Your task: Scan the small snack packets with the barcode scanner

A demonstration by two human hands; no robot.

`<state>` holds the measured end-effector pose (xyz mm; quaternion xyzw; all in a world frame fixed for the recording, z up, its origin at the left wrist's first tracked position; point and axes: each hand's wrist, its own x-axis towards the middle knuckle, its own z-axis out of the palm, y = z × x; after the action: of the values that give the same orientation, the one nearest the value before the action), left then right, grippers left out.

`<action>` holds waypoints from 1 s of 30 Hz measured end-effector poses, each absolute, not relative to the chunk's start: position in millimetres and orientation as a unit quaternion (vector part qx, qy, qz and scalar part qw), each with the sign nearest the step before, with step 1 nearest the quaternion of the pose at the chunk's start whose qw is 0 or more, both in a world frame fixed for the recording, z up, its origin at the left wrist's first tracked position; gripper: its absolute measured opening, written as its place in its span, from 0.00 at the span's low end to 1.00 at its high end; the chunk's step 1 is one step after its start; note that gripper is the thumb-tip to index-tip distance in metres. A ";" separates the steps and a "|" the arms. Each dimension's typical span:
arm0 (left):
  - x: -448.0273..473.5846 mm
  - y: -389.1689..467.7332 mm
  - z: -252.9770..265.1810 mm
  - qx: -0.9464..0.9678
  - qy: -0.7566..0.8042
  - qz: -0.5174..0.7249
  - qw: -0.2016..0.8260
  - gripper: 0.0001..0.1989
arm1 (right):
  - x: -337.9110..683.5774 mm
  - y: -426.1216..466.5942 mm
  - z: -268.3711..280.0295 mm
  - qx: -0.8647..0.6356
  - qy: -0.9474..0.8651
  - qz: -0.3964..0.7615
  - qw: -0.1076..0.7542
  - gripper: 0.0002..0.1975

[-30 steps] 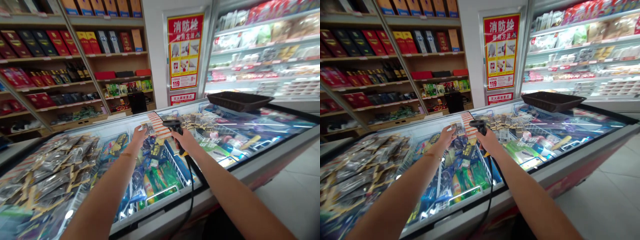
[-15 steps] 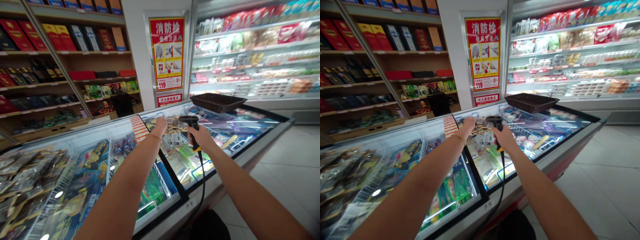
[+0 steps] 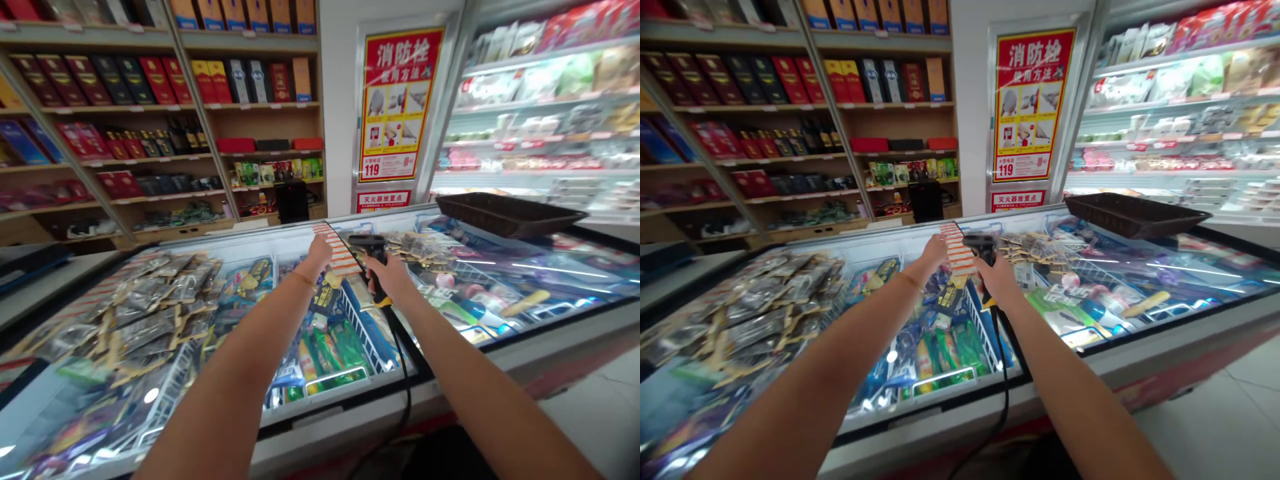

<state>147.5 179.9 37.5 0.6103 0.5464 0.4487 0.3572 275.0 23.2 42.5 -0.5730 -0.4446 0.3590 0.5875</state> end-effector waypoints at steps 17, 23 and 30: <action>-196.8 175.8 75.6 0.489 0.790 0.369 -0.030 0.25 | 171.3 42.5 9.2 -0.546 -0.491 0.407 0.544 0.14; -243.4 207.5 73.8 0.407 0.859 0.308 -0.047 0.32 | 169.2 38.4 9.8 -0.547 -0.488 0.418 0.537 0.16; -264.0 228.1 73.8 0.409 0.882 0.235 0.019 0.34 | 165.4 36.9 7.8 -0.552 -0.520 0.400 0.515 0.17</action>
<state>-264.0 228.1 73.8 0.4093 0.8815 0.2346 0.0186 165.4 36.9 7.8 -0.5515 -0.5199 0.4002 0.5151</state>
